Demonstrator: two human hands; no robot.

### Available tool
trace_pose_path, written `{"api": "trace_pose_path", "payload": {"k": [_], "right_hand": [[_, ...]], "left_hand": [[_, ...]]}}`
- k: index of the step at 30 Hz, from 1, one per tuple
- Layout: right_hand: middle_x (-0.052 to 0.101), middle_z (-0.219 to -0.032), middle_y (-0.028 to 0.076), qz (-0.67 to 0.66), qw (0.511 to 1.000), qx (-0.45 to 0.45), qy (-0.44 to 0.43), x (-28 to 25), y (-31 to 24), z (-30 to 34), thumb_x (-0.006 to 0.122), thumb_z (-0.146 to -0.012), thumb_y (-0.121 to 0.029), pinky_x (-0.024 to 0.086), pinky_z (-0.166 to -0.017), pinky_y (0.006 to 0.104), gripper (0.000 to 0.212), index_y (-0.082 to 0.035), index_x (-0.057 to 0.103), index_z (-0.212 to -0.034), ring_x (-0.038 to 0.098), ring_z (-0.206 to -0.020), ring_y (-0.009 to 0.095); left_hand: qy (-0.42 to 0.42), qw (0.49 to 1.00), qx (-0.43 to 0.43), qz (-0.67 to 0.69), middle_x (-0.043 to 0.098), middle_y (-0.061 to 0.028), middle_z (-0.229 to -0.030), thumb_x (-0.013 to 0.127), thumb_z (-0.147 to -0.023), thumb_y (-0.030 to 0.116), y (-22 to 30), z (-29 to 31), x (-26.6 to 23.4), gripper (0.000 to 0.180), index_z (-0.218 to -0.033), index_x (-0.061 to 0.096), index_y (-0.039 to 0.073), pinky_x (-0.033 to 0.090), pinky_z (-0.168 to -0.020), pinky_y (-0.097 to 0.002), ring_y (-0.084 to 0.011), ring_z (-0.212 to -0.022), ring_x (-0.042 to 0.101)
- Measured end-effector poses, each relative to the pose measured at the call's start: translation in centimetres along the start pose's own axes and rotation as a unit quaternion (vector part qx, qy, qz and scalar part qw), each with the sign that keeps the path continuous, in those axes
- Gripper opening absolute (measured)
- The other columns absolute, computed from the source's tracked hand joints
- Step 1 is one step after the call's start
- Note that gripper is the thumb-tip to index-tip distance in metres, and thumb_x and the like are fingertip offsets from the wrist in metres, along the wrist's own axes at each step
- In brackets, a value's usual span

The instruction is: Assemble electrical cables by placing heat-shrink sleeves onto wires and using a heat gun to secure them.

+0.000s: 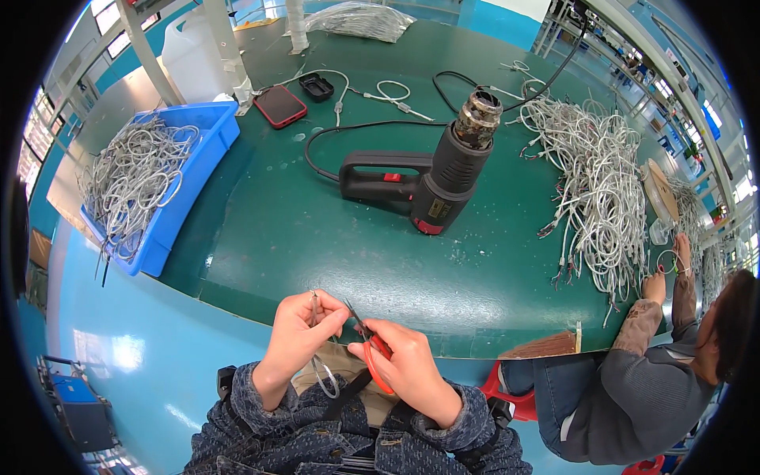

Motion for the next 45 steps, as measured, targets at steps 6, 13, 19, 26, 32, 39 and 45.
{"api": "trace_pose_path", "payload": {"k": [6,13,19,26,32,39,45], "right_hand": [[0.062,-0.076,0.012,-0.026,0.999,0.026,-0.016,0.4,0.7,-0.4,0.071,-0.076,-0.009,0.044,-0.057,0.0248,0.029,0.002,0.06,-0.101,0.056,-0.063,0.013],[0.062,-0.079,0.019,-0.013,0.995,0.093,-0.037,0.0,1.7,-0.3,0.069,-0.078,-0.014,0.048,-0.059,0.0304,0.03,0.003,0.059,-0.1,0.063,-0.067,0.026],[0.058,-0.066,0.014,0.014,0.999,0.041,-0.018,-0.7,1.7,-1.0,0.07,-0.078,-0.013,0.042,-0.052,0.0251,0.029,0.003,0.06,-0.099,0.051,-0.054,0.013],[0.061,-0.071,0.017,0.051,0.998,0.039,-0.025,-1.1,1.9,-1.4,0.07,-0.077,-0.015,0.045,-0.054,0.0287,0.029,0.003,0.06,-0.097,0.056,-0.055,0.022],[0.061,-0.073,0.016,0.104,0.992,0.052,-0.048,-1.3,2.2,-1.6,0.07,-0.077,-0.02,0.045,-0.055,0.0326,0.031,0.002,0.059,-0.096,0.059,-0.06,0.029],[0.059,-0.071,0.014,0.166,0.984,0.039,-0.053,-1.7,0.8,-1.9,0.069,-0.077,-0.026,0.044,-0.054,0.0367,0.033,0.001,0.058,-0.093,0.058,-0.061,0.032],[0.058,-0.071,0.014,0.179,0.982,0.025,-0.053,-1.4,0.5,-2.1,0.069,-0.077,-0.027,0.043,-0.054,0.0373,0.033,0.0,0.058,-0.091,0.058,-0.061,0.032]], "left_hand": [[-0.002,0.999,-0.027,-0.018,0.059,-0.0019,-0.074,0.059,-0.085,0.002,-0.3,-0.5,-0.4,0.006,-0.083,0.059,-0.003,0.043,-0.059,-0.019,-0.0052,-0.065,0.053],[-0.027,0.999,-0.044,-0.001,0.06,-0.0016,-0.075,0.059,-0.085,0.004,-1.8,-1.3,0.3,0.007,-0.086,0.061,-0.003,0.043,-0.059,-0.0189,-0.0049,-0.065,0.054],[-0.037,0.997,-0.068,0.033,0.062,-0.0026,-0.076,0.057,-0.087,0.004,-1.8,-1.5,0.6,0.011,-0.093,0.062,-0.004,0.044,-0.064,-0.0198,-0.0058,-0.07,0.056],[-0.041,0.994,-0.092,0.046,0.063,-0.0046,-0.079,0.057,-0.088,0.004,-2.7,-2.0,0.3,0.013,-0.095,0.061,-0.005,0.045,-0.066,-0.0199,-0.0069,-0.073,0.057],[-0.034,0.994,-0.096,0.05,0.064,-0.0055,-0.079,0.057,-0.087,0.005,-2.7,-2.0,0.2,0.013,-0.095,0.061,-0.005,0.044,-0.064,-0.0186,-0.0066,-0.072,0.057],[-0.013,0.995,-0.074,0.059,0.062,-0.0033,-0.072,0.056,-0.087,0.004,-2.6,-2.1,0.1,0.01,-0.093,0.061,-0.003,0.024,-0.04,-0.0163,0.0006,-0.046,0.036],[-0.012,0.996,-0.064,0.06,0.062,-0.0036,-0.072,0.056,-0.087,0.004,-2.7,-2.1,0.1,0.009,-0.092,0.061,-0.002,0.025,-0.041,-0.0166,0.0004,-0.047,0.037]]}}
Point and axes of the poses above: each hand's wrist, its own z-axis away from the middle knuckle, its own x-axis out of the palm, y = z × x, the point moved 7 cm from there along -z, towards the middle knuckle
